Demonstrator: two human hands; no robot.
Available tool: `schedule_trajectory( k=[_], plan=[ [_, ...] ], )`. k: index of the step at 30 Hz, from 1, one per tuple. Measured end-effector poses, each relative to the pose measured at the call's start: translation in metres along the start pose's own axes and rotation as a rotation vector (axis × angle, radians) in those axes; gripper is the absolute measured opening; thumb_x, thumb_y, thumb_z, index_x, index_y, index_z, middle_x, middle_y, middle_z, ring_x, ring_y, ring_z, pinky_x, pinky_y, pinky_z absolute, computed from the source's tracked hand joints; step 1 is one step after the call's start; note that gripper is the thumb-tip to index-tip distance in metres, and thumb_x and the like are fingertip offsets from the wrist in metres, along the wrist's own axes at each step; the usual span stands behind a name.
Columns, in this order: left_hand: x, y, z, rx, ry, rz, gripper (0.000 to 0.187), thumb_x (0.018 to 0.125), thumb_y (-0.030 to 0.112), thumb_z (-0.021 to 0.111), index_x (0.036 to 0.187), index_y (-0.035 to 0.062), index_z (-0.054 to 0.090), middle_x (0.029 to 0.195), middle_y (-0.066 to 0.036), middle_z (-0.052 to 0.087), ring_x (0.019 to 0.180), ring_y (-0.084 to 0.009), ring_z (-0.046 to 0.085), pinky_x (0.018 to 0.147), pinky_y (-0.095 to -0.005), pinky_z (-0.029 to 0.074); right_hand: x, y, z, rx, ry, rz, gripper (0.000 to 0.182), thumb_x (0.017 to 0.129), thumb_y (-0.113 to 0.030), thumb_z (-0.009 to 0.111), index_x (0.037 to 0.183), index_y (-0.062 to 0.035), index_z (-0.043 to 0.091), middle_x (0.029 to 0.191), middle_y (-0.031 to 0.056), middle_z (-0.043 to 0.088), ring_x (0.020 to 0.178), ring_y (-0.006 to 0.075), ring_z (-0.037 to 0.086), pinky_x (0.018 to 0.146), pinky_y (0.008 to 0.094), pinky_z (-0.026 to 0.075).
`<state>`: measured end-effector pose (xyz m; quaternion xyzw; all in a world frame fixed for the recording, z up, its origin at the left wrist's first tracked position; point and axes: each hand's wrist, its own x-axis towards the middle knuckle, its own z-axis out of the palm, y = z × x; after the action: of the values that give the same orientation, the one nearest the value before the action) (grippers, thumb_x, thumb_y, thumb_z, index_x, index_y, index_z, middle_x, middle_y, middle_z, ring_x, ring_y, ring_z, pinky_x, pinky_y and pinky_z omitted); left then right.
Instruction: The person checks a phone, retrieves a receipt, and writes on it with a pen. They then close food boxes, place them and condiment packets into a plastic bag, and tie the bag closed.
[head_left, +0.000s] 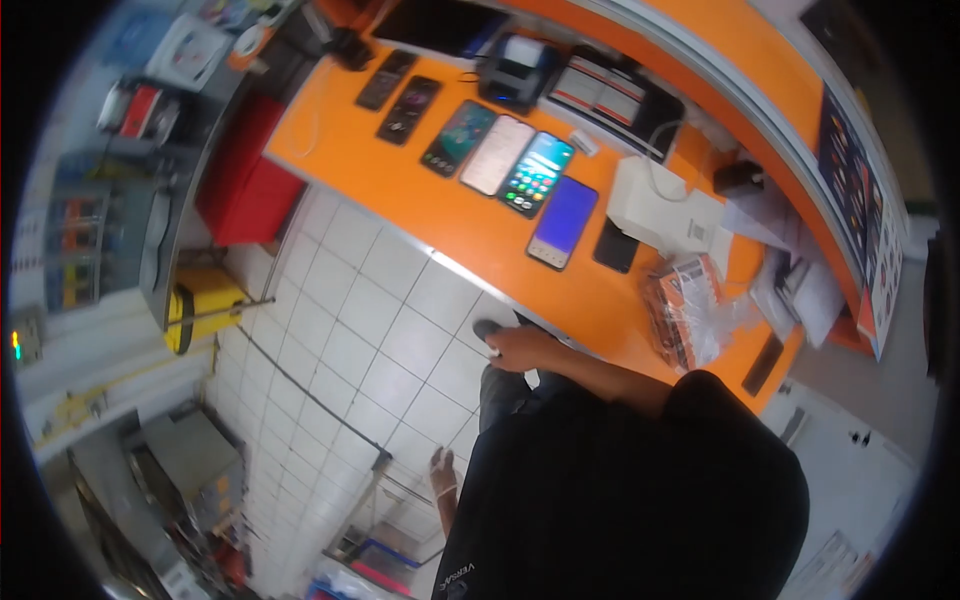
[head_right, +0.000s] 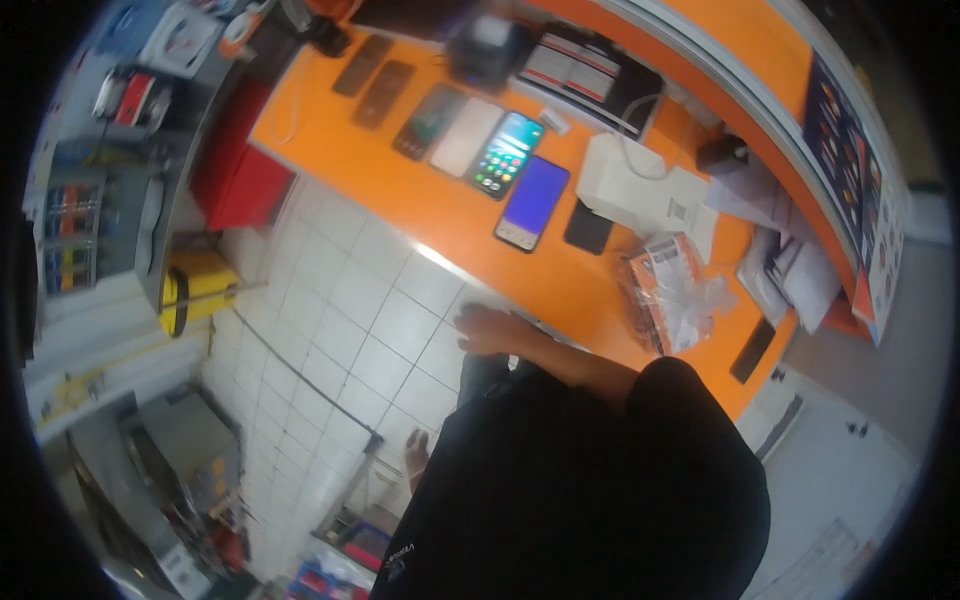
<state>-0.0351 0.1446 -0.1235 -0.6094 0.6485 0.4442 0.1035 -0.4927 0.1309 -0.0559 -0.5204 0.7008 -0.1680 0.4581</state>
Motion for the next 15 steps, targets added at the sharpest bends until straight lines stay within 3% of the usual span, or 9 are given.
schedule_trajectory(
  k=[2, 5, 6, 7, 9, 10, 13, 14, 15],
  plan=[
    [-0.008, 0.001, 0.01, -0.128, 0.058, -0.051, 0.054, 0.095, 0.035, 0.063, 0.135, -0.0012, 0.058, 0.135, -0.021, 0.059, 0.129, -0.0307, 0.054, 0.108, -0.038, 0.041, 0.004, 0.004, 0.028, -0.187, -0.161, -0.033, 0.028, 0.092, -0.033, 0.061, 0.099, -0.0059, 0.06, 0.092, 0.0183, 0.068, 0.095, 0.0366, 0.066, 0.08, 0.0483, 0.051],
    [-0.039, 0.007, 0.023, -0.297, 0.139, -0.163, 0.055, 0.093, 0.035, 0.064, 0.134, -0.0009, 0.059, 0.134, -0.019, 0.061, 0.127, -0.0291, 0.056, 0.108, -0.0367, 0.041, 0.02, 0.031, 0.071, 0.008, -0.118, -0.154, 0.027, 0.091, -0.031, 0.061, 0.094, -0.0039, 0.06, 0.09, 0.0209, 0.067, 0.091, 0.0393, 0.065, 0.078, 0.05, 0.05],
    [-0.054, 0.016, 0.024, -0.37, 0.176, -0.227, 0.055, 0.093, 0.035, 0.064, 0.134, -0.001, 0.059, 0.134, -0.019, 0.062, 0.127, -0.029, 0.057, 0.108, -0.0366, 0.041, 0.031, 0.046, 0.079, -0.054, -0.151, -0.31, 0.028, 0.092, -0.03, 0.06, 0.09, -0.0019, 0.06, 0.09, 0.0229, 0.066, 0.089, 0.0404, 0.065, 0.076, 0.0509, 0.049],
    [-0.067, 0.015, 0.029, -0.354, 0.234, -0.272, 0.055, 0.092, 0.035, 0.065, 0.133, -0.0016, 0.06, 0.132, -0.019, 0.064, 0.125, -0.0283, 0.058, 0.108, -0.036, 0.042, 0.038, 0.078, 0.097, 0.017, -0.048, -0.362, 0.028, 0.092, -0.029, 0.059, 0.086, -0.0008, 0.059, 0.087, 0.0238, 0.065, 0.085, 0.0408, 0.065, 0.074, 0.0493, 0.05],
    [-0.093, -0.026, 0.052, -0.483, 0.329, -0.265, 0.056, 0.093, 0.037, 0.065, 0.132, -0.0023, 0.06, 0.132, -0.021, 0.063, 0.126, -0.0291, 0.059, 0.108, -0.037, 0.042, 0.059, 0.126, 0.116, -0.027, -0.087, -0.155, 0.029, 0.092, -0.025, 0.057, 0.106, 0.0002, 0.063, 0.088, 0.0245, 0.066, 0.083, 0.038, 0.066, 0.072, 0.0467, 0.051],
    [-0.103, -0.056, 0.069, -0.512, 0.395, -0.231, 0.056, 0.093, 0.038, 0.064, 0.131, -0.0027, 0.061, 0.132, -0.021, 0.063, 0.126, -0.0302, 0.059, 0.108, -0.0377, 0.043, 0.049, 0.13, 0.109, -0.042, -0.068, -0.009, 0.053, 0.092, -0.026, 0.055, 0.142, -0.0067, 0.048, 0.095, 0.0257, 0.068, 0.089, 0.037, 0.068, 0.073, 0.0462, 0.052],
    [-0.176, -0.119, 0.101, -0.501, 0.615, -0.262, 0.056, 0.093, 0.042, 0.064, 0.129, -0.0009, 0.062, 0.132, -0.021, 0.063, 0.126, -0.033, 0.058, 0.109, -0.0387, 0.043, 0.062, 0.176, 0.142, -0.643, -0.146, -0.138, 0.078, 0.088, -0.042, 0.062, 0.153, -0.009, 0.034, 0.12, 0.0259, 0.065, 0.098, 0.0377, 0.069, 0.08, 0.0478, 0.055],
    [-0.155, -0.113, 0.112, -0.547, 0.614, -0.296, 0.057, 0.094, 0.044, 0.063, 0.13, -0.0003, 0.062, 0.133, -0.02, 0.063, 0.127, -0.0326, 0.058, 0.109, -0.0384, 0.043, 0.082, 0.227, 0.137, -0.785, -0.206, -0.202, 0.071, 0.086, -0.036, 0.063, 0.146, -0.0059, 0.042, 0.12, 0.0255, 0.065, 0.101, 0.0385, 0.068, 0.085, 0.048, 0.053],
    [-0.169, -0.134, 0.141, -0.811, 0.659, -0.462, 0.059, 0.094, 0.046, 0.062, 0.13, -0.0003, 0.062, 0.134, -0.02, 0.062, 0.128, -0.0333, 0.056, 0.11, -0.0388, 0.042, 0.097, 0.27, 0.131, -0.926, -0.258, -0.278, 0.064, 0.084, -0.031, 0.065, 0.139, -0.0028, 0.05, 0.12, 0.0251, 0.065, 0.103, 0.0393, 0.066, 0.09, 0.0481, 0.052]
  ],
)
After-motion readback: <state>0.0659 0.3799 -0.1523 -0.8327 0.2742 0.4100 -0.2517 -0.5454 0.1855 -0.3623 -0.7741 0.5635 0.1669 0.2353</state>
